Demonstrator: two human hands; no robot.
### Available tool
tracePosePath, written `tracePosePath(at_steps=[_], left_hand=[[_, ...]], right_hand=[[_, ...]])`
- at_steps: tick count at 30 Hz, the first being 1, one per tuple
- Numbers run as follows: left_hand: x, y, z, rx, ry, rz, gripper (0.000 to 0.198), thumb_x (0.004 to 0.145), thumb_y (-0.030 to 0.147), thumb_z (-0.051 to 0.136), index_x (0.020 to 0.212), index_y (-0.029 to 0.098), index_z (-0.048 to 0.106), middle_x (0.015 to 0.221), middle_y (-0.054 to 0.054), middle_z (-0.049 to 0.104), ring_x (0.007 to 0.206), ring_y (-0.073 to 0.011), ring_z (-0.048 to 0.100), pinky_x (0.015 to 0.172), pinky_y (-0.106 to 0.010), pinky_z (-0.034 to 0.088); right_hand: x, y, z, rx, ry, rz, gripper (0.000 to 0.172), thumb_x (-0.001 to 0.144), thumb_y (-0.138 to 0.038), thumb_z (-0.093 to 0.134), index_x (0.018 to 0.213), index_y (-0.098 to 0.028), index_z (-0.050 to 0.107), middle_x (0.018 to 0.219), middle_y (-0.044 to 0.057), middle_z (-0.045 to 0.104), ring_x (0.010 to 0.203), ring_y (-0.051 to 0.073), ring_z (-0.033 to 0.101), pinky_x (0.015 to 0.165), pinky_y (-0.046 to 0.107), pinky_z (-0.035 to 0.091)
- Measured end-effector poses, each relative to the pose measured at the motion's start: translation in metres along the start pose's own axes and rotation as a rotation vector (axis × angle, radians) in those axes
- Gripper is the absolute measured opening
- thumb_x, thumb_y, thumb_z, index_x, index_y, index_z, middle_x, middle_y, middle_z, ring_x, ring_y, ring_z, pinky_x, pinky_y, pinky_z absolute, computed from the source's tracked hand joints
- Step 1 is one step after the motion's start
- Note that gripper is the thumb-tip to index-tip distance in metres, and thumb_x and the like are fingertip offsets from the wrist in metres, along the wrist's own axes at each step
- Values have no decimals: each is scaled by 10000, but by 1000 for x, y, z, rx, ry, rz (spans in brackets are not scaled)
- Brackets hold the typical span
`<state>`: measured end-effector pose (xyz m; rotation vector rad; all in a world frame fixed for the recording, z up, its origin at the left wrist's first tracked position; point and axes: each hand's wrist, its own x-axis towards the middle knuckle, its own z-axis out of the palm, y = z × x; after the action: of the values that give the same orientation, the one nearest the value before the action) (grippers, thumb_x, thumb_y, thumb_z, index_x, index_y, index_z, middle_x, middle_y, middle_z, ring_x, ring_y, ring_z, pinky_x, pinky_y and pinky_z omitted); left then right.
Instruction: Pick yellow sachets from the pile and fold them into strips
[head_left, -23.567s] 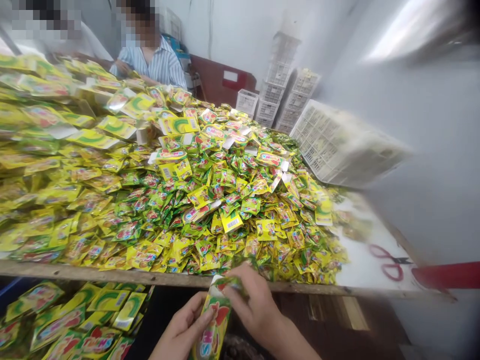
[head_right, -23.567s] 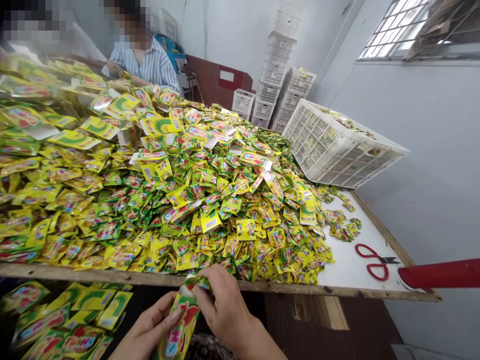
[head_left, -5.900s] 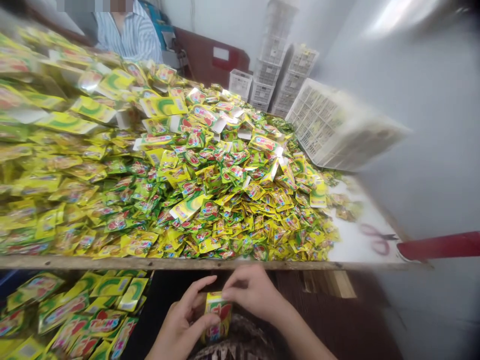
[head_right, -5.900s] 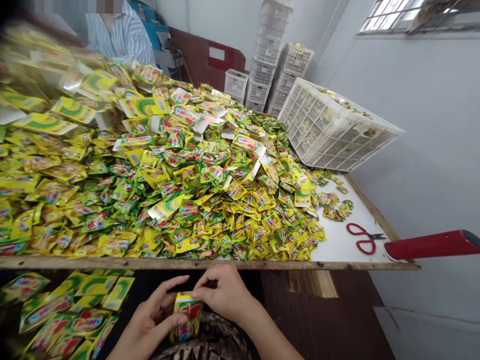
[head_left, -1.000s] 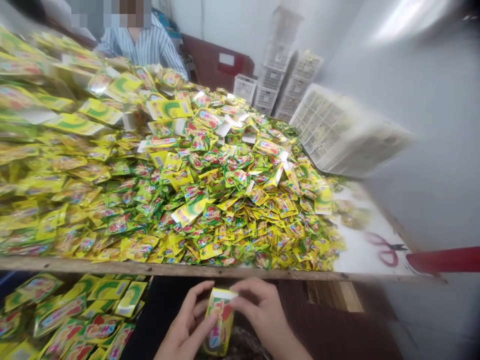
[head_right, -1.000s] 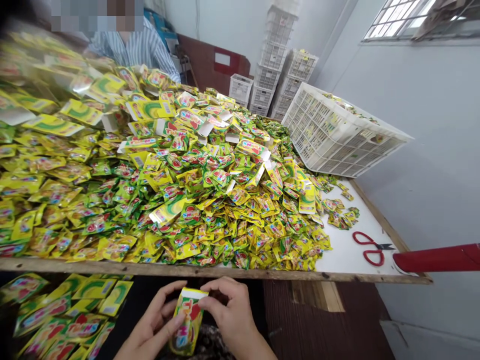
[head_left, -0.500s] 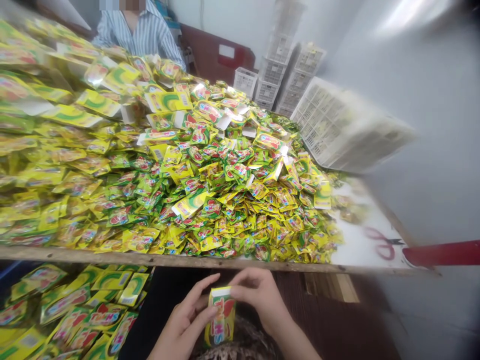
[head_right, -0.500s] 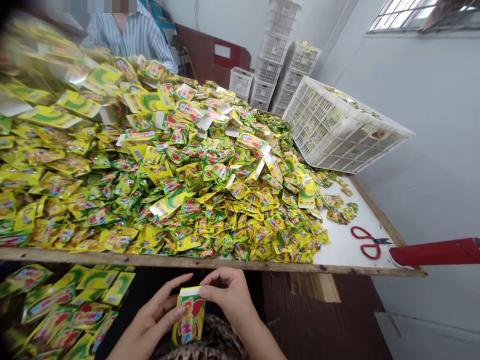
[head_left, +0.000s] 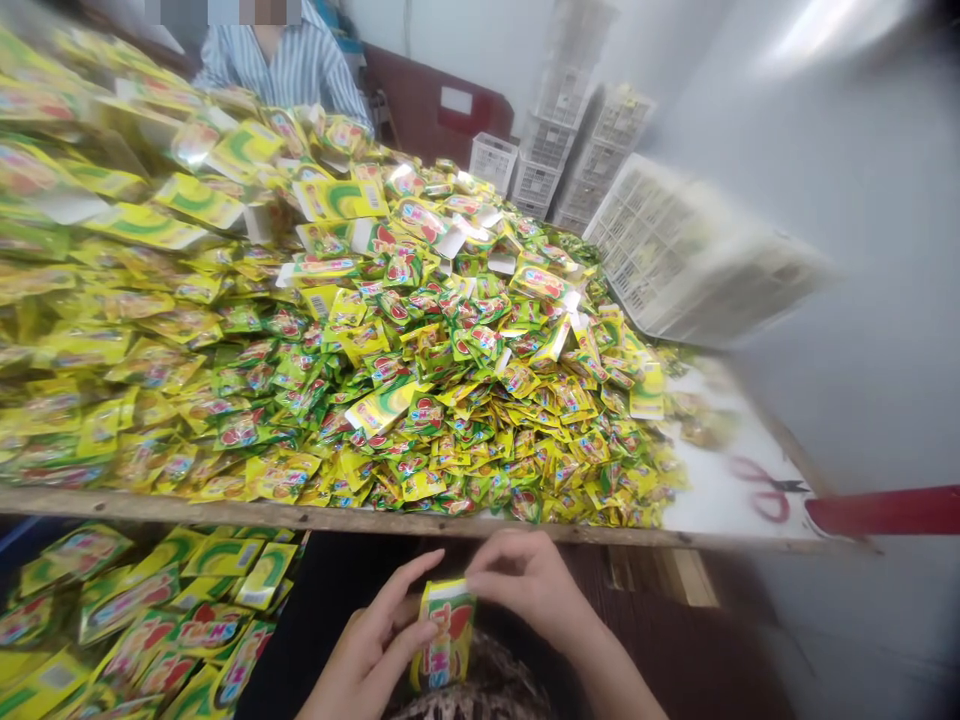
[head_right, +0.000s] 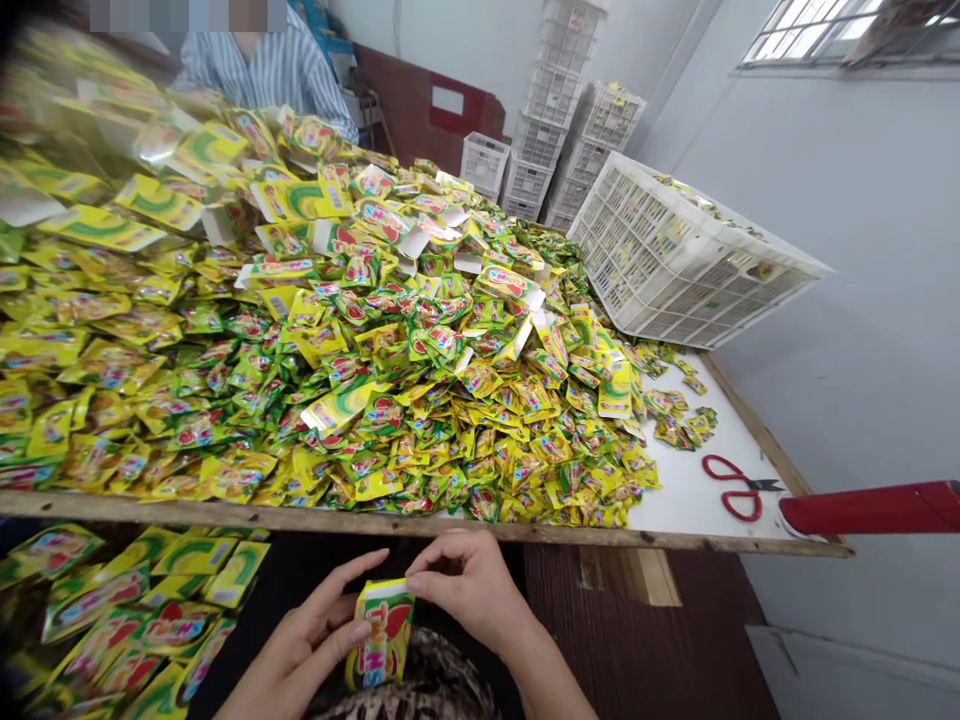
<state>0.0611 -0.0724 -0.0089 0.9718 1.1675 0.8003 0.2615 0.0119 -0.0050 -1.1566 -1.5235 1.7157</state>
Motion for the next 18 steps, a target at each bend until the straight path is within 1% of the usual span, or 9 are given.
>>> tracePosePath(at_steps=[2,4,6,8,10,12,13,15,18], left_hand=[[0,-2,0,6,2,9,478,933,357,523,1397,337,410,1149,-16,744,1037,-209,686,912,-273,498],[0,-4,-1,28,7,22,484,932,352,528,1401,340,411,1126,-13,752,995,-199,699,883,-255,509],[0,-6,-2,48,14,34,488,935,352,527,1409,337,413,1138,-19,745,989,-198,698,884,-255,512],[1,-9,-3,63,52,44,465,927,351,543,1385,340,462,1209,-23,711,1058,-204,673,920,-261,504],[3,-12,-6,104,120,62,373,905,341,584,1278,329,591,1249,-22,687,1129,-214,637,966,-262,483],[6,-15,-9,162,175,86,248,879,328,625,1111,296,709,1197,-33,708,1105,-224,645,959,-262,489],[7,-16,-11,189,185,99,204,869,326,638,1039,277,740,1145,-43,727,1066,-229,660,939,-266,501],[9,-19,-13,222,177,116,164,849,331,659,945,252,766,1043,-55,755,987,-238,685,892,-274,529],[8,-23,-14,234,133,82,174,795,363,709,906,253,785,1000,-47,775,964,-264,699,879,-287,554]], right_hand=[[-1,-4,0,-41,-17,-48,24,716,-177,782,737,-186,778,729,30,715,709,168,632,667,259,460],[-2,-7,3,-47,-17,-66,9,742,-180,767,740,-186,773,737,33,716,716,170,637,679,264,464],[-4,-9,7,-40,-1,-74,17,735,-197,781,744,-188,770,756,35,714,724,171,639,676,263,467],[-5,-6,12,-26,15,-78,106,680,-221,830,764,-195,771,792,36,712,737,176,641,655,257,467],[-6,0,18,-5,39,-84,176,627,-234,865,772,-202,771,816,37,710,751,182,643,647,255,468],[-8,8,24,11,74,-99,166,635,-222,861,774,-211,771,822,37,710,769,184,646,679,263,475],[-8,13,27,13,95,-110,147,648,-207,851,771,-215,771,822,36,711,776,183,648,697,267,477],[-11,21,33,11,134,-127,128,657,-174,837,757,-222,771,817,33,711,778,182,648,711,271,476],[-17,30,39,18,183,-142,117,645,-153,834,714,-221,768,794,28,713,771,181,650,708,267,476]])
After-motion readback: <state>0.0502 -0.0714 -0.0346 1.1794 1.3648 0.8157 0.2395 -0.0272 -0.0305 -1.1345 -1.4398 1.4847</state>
